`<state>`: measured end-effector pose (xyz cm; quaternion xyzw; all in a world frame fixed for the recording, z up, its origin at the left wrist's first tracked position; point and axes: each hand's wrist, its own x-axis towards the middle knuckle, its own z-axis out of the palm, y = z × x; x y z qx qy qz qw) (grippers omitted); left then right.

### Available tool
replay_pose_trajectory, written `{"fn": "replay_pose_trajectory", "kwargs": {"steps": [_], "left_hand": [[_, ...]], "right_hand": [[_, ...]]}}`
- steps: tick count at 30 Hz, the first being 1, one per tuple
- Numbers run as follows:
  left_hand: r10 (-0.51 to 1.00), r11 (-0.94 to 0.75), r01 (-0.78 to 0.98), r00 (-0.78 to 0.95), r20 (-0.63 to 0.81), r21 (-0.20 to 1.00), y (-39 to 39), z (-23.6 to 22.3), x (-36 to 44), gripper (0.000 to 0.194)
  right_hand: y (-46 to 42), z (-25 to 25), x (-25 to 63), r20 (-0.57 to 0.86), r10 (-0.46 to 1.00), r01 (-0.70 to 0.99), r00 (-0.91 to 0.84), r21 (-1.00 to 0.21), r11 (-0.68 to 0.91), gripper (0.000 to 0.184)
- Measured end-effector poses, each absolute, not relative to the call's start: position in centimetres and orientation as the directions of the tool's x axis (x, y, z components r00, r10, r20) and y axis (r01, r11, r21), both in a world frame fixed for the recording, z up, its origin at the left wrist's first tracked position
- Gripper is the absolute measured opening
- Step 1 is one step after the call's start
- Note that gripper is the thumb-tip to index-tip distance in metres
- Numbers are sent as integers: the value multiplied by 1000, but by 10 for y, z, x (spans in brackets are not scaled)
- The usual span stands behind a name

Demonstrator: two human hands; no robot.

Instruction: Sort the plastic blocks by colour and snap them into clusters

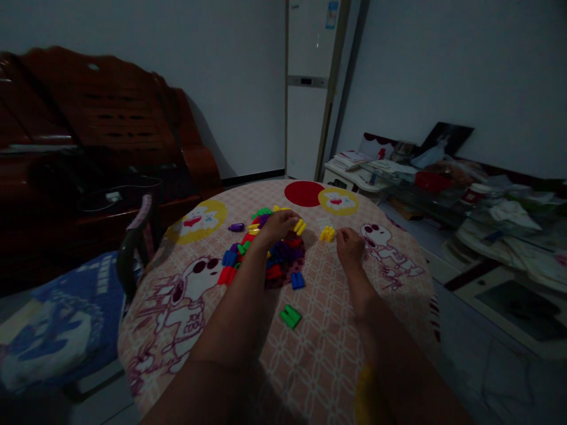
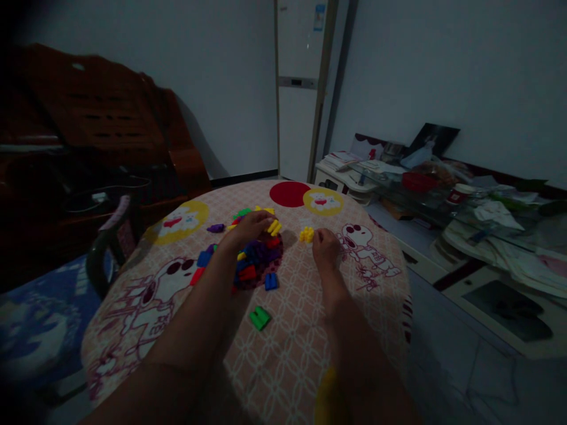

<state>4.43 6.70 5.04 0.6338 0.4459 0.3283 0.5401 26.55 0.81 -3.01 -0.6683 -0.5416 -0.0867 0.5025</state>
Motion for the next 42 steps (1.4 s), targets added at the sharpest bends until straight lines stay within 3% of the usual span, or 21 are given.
{"fn": "replay_pose_trajectory", "kwargs": {"steps": [5, 10, 16, 20, 24, 28, 32, 34, 38, 42], "left_hand": [[913, 47, 199, 389, -123, 979, 58, 28, 82, 18], [914, -97, 244, 405, -11, 965, 56, 12, 96, 15], [831, -516, 360, 431, 351, 778, 49, 9, 101, 24], [775, -598, 343, 479, 413, 724, 44, 7, 106, 25], [777, -558, 244, 488, 397, 793, 52, 2, 104, 36], [843, -368, 162, 474, 255, 916, 63, -1, 96, 51], [875, -110, 185, 483, 7, 977, 63, -2, 95, 24], [874, -48, 185, 483, -48, 982, 60, -3, 97, 18], [906, -220, 278, 413, 90, 935, 58, -4, 99, 24], [855, -487, 435, 413, 313, 757, 57, -5, 104, 28]], "right_hand": [[10, -31, 268, 626, 621, 761, 471, -645, 72, 22], [8, -25, 265, 578, 651, 680, 492, -722, 128, 26], [4, -19, 252, 340, 854, 303, 393, -925, 228, 38], [4, -19, 249, 181, 925, 59, 334, -984, 171, 41], [5, -17, 253, 109, 943, -91, 316, -985, 145, 38], [7, -17, 256, 131, 922, -78, 364, -982, 170, 32], [10, -22, 254, 160, 917, -71, 366, -977, 199, 32], [11, -25, 254, 176, 915, -61, 362, -976, 211, 32], [12, -25, 263, 223, 844, 15, 489, -969, 247, 28], [14, -27, 278, 275, 699, 124, 660, -958, 259, 28]]}}
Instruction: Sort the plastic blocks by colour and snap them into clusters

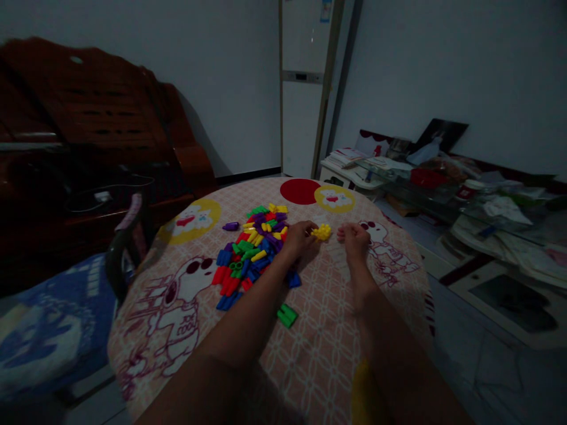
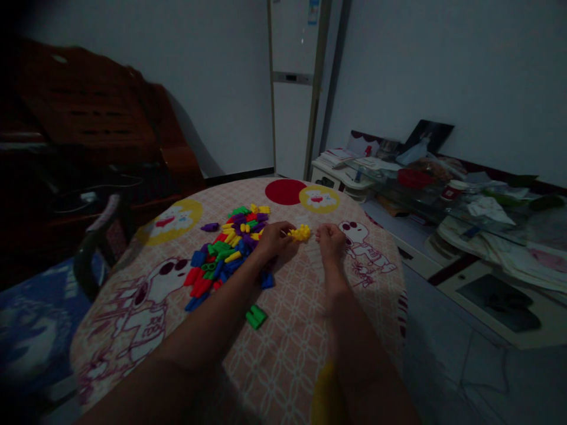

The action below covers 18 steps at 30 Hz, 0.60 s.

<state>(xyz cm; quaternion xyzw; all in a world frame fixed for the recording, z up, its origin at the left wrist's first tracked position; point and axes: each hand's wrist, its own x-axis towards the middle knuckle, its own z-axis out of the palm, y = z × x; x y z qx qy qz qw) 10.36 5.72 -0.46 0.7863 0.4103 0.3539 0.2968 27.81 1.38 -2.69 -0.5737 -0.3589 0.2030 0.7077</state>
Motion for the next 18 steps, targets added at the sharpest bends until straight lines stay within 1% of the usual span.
{"fn": "replay_pose_trajectory", "kwargs": {"steps": [2, 4, 8, 10, 14, 18], "left_hand": [[824, -553, 470, 429, 369, 688, 55, -6, 109, 29], [812, -578, 492, 423, 401, 651, 51, -10, 114, 30], [810, -586, 498, 376, 450, 640, 45, -18, 120, 36], [825, -565, 495, 361, 436, 660, 44, -20, 120, 43], [869, -489, 499, 354, 346, 716, 47, -22, 121, 58], [886, -448, 507, 364, 289, 737, 51, -22, 124, 55]], "right_hand": [[16, -31, 283, 288, 687, 164, 668, -956, 242, 29], [19, -35, 285, 294, 699, 205, 652, -956, 211, 31], [25, -44, 288, 350, 692, 337, 632, -928, 161, 38], [28, -47, 290, 363, 709, 356, 604, -920, 168, 42], [33, -52, 288, 338, 814, 300, 472, -930, 212, 47], [34, -54, 284, 343, 860, 305, 377, -923, 235, 48]]}}
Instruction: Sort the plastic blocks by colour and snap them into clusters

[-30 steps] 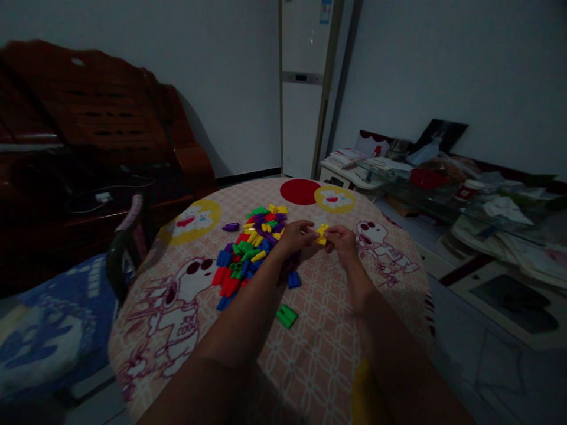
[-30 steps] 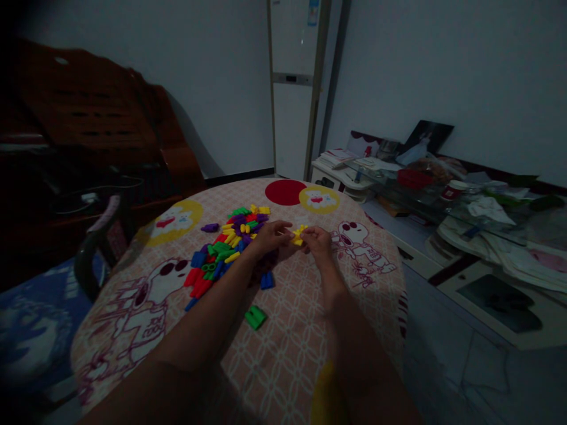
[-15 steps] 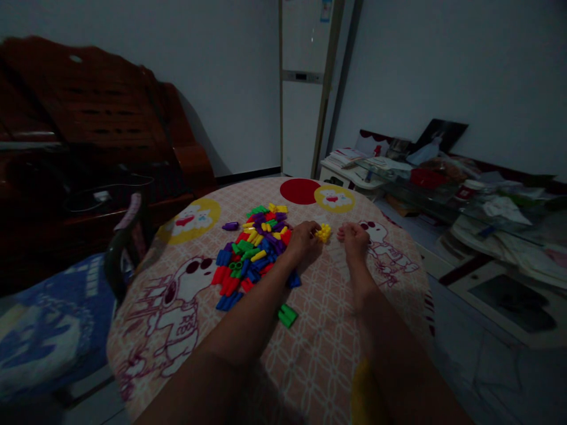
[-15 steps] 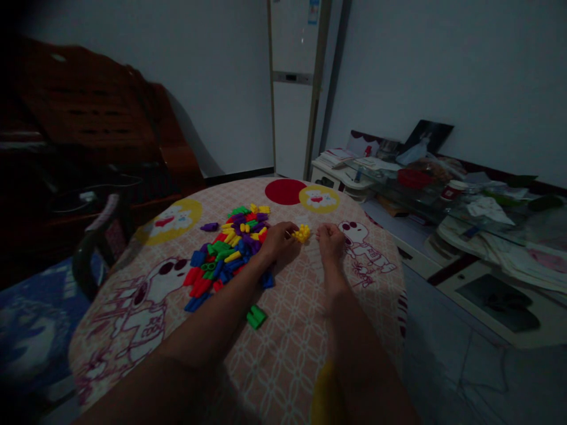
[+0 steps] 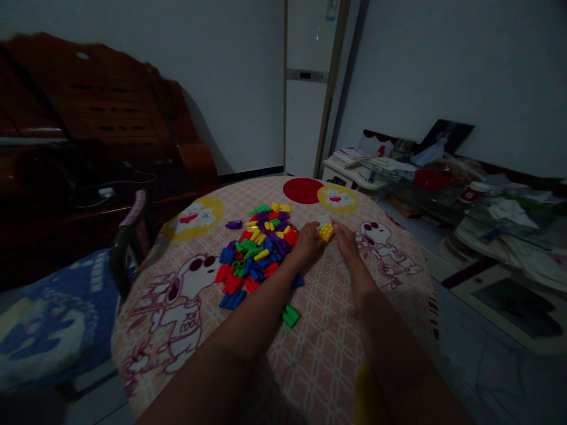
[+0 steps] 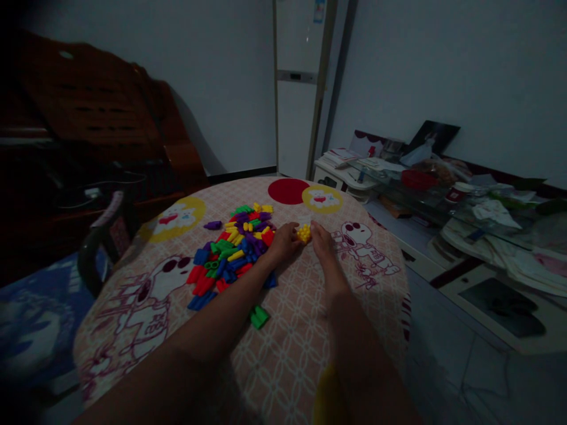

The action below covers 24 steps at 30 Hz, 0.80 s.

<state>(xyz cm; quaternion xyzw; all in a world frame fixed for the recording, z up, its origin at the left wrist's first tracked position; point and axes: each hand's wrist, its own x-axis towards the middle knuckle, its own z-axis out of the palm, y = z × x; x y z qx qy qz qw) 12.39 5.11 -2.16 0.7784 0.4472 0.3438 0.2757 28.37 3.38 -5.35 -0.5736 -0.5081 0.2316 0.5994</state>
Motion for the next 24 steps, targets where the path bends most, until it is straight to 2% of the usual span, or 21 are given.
{"fn": "replay_pose_trajectory", "kwargs": {"steps": [5, 9, 17, 21, 24], "left_hand": [[893, -427, 528, 371, 253, 734, 53, -20, 126, 55], [889, -450, 558, 357, 287, 698, 54, -18, 123, 56], [882, -467, 721, 338, 329, 512, 71, 12, 83, 42], [932, -338, 836, 235, 275, 432, 87, 41, 24, 34], [984, -162, 916, 119, 136, 368, 95, 50, -23, 31]], "right_hand": [[32, -54, 283, 347, 866, 305, 360, -921, 242, 50], [31, -52, 283, 325, 856, 280, 401, -934, 223, 56], [28, -53, 286, 312, 851, 244, 422, -943, 225, 59], [28, -54, 286, 313, 847, 231, 430, -945, 231, 58], [28, -54, 285, 303, 845, 215, 440, -949, 229, 58]]}}
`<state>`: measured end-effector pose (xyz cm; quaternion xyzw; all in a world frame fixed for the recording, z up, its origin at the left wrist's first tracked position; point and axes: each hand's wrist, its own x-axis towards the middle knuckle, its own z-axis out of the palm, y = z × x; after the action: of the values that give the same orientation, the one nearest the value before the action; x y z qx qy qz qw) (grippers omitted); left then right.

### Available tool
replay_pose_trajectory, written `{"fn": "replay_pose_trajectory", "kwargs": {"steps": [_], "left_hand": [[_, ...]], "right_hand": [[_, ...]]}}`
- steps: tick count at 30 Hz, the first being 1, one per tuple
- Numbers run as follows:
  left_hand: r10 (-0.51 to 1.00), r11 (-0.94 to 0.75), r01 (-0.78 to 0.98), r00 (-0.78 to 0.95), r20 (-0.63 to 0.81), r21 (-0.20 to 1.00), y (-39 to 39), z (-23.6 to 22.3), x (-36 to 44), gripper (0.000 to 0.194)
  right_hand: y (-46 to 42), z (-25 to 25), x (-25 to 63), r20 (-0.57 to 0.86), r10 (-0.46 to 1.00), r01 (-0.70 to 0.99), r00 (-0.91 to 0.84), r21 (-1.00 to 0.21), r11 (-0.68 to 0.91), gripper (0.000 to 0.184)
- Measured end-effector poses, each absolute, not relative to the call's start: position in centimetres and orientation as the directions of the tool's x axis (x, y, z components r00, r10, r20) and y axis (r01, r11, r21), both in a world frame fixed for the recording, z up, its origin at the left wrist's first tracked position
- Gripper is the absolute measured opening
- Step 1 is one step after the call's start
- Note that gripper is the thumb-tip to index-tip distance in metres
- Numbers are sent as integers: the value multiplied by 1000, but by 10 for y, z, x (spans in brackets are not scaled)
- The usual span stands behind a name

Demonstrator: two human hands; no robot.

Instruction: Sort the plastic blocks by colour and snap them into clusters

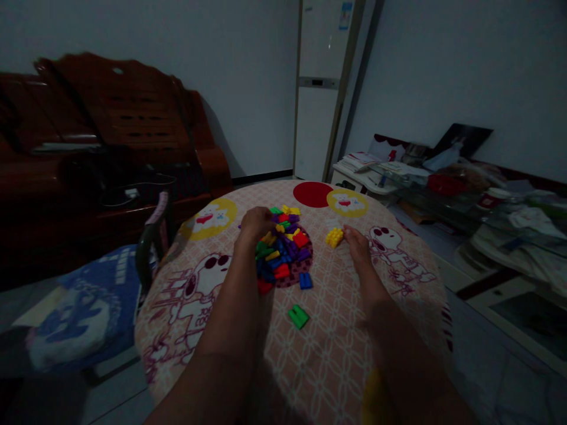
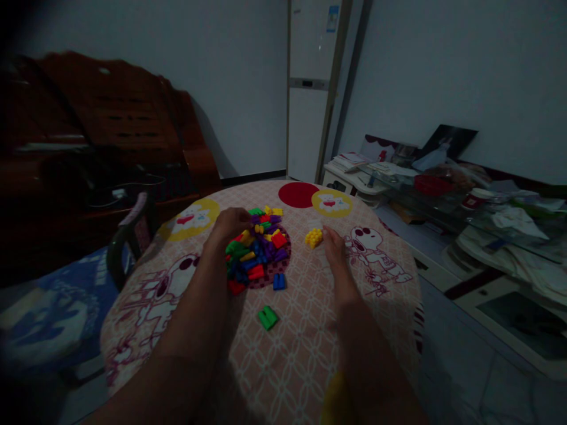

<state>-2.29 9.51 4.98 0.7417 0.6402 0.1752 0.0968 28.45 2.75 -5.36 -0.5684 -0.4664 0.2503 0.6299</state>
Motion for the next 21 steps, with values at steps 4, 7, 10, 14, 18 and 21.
{"fn": "replay_pose_trajectory", "kwargs": {"steps": [4, 7, 10, 14, 18, 21], "left_hand": [[981, -109, 941, 153, -116, 319, 100, 40, -53, 45], [987, -87, 934, 127, -94, 347, 102, 29, -51, 47], [999, -12, 914, 25, -27, 405, 103, 23, -48, 36], [1000, -1, 881, 3, -3, 473, 104, 21, -51, 38], [998, -64, 877, 60, 22, 476, 103, 21, -49, 33], [994, -106, 905, 110, 12, 413, 101, 23, -42, 25]], "right_hand": [[25, -51, 282, 318, 839, 237, 441, -943, 233, 58], [23, -49, 282, 322, 833, 263, 450, -939, 221, 59], [22, -48, 282, 325, 833, 273, 448, -937, 218, 59], [23, -48, 282, 314, 834, 265, 454, -941, 210, 60], [23, -47, 281, 302, 841, 261, 450, -944, 199, 59], [21, -46, 281, 320, 838, 277, 442, -937, 212, 56]]}}
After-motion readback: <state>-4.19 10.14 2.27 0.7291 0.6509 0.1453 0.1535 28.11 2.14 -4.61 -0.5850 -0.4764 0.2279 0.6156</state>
